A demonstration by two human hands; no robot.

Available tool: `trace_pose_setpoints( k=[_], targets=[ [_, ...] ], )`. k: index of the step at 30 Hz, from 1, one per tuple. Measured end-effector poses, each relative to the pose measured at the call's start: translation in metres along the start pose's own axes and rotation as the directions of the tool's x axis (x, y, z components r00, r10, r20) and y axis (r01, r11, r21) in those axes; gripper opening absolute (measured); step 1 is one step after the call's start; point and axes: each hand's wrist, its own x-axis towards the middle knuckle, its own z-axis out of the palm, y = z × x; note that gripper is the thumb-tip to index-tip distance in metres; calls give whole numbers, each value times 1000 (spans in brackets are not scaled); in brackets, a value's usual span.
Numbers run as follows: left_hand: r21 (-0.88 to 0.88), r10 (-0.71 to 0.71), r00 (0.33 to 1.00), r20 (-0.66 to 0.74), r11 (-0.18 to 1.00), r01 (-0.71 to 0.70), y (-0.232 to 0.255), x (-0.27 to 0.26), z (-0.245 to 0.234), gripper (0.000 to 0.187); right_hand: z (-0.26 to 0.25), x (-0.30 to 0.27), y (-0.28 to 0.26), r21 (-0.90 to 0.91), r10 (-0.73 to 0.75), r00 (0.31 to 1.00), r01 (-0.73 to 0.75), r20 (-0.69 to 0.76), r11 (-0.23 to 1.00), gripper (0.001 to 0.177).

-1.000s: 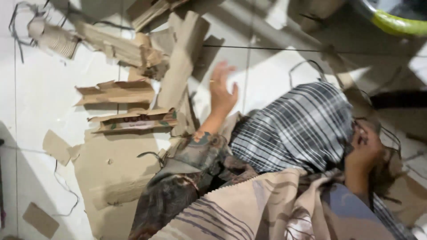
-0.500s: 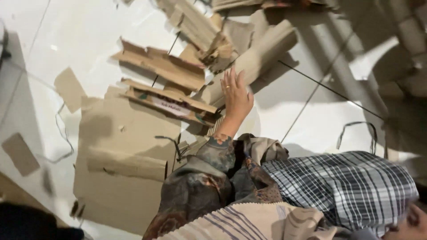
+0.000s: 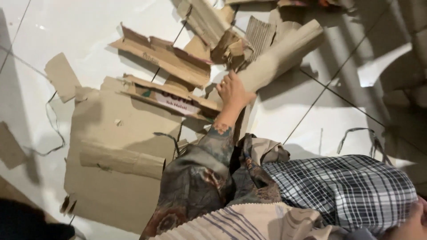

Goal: Wrapping a chair leg with protective cardboard and securing it with wire ties for shipping or storage.

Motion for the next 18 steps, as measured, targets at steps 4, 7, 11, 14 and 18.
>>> trace_pose_setpoints(
  k=[4, 7, 11, 14, 18],
  targets=[
    [-149, 218, 975, -35, 964, -220, 29, -46, -10, 123, 5, -23, 17, 139, -96, 994, 103, -55, 985, 18],
    [-277, 389, 921, -16, 883, -378, 50, -71, -11, 127, 2, -28, 26, 217, -282, 958, 285, -45, 934, 21],
    [-335, 534, 845, -27, 792, -511, 87, -94, -12, 113, 4, -32, 19, 220, -259, 964, 265, -58, 939, 19],
    [-428, 686, 708, -165, 597, -678, 115, -108, -11, 105, -4, -39, 1, 246, -235, 969, 245, -72, 938, 12],
    [-326, 836, 459, -300, 362, -873, 169, -120, 11, 99, -13, -50, -11, 237, -128, 986, 150, -106, 960, 13]
  ],
)
